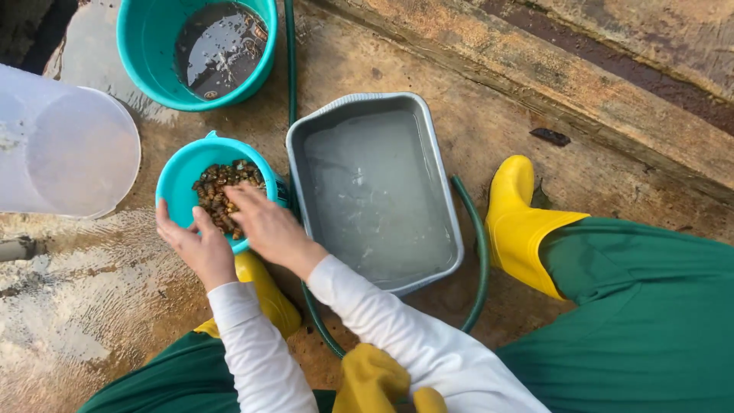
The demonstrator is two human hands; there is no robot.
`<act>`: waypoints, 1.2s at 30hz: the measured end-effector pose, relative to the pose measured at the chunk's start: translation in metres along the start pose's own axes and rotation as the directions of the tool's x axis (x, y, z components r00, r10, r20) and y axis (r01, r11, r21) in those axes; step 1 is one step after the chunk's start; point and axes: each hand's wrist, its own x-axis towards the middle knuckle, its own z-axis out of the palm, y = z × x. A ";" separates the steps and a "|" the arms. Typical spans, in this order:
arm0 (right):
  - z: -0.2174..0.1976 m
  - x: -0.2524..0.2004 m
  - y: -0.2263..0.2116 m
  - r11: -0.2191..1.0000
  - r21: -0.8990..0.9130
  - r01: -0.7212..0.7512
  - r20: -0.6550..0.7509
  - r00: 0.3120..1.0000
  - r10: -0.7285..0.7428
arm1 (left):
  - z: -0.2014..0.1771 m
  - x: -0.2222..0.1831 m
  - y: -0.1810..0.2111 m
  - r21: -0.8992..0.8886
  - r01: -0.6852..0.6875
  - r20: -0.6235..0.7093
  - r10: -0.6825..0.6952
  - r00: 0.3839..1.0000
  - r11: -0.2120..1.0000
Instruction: Washing turmeric roots in a basin and bucket using water and manual scrubbing.
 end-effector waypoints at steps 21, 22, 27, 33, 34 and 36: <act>-0.053 -0.227 0.290 0.647 -0.743 -0.171 0.243 0.832 0.499 | 0.185 -0.230 -0.064 0.555 -0.057 0.754 -0.474 0.455 0.830; -0.047 -0.236 0.296 0.631 -0.764 -0.134 0.297 0.795 0.529 | 0.194 -0.259 -0.103 0.551 -0.080 0.757 -0.457 0.467 0.831; -0.053 -0.221 0.280 0.652 -0.739 -0.169 0.478 0.551 0.684 | 0.197 -0.314 -0.174 0.490 -0.137 0.760 -0.345 0.550 0.861; -0.105 -0.128 0.214 0.607 -0.605 -0.514 0.417 0.445 0.793 | 0.175 -0.273 -0.102 0.489 -0.151 0.805 -0.377 0.459 0.859; -0.109 -0.120 0.211 0.536 -0.668 -0.516 0.297 0.475 0.828 | 0.181 -0.284 -0.113 0.490 -0.143 0.803 -0.382 0.457 0.860; -0.113 -0.114 0.210 0.459 -0.721 -0.519 0.175 0.505 0.845 | 0.188 -0.292 -0.119 0.493 -0.133 0.800 -0.388 0.457 0.860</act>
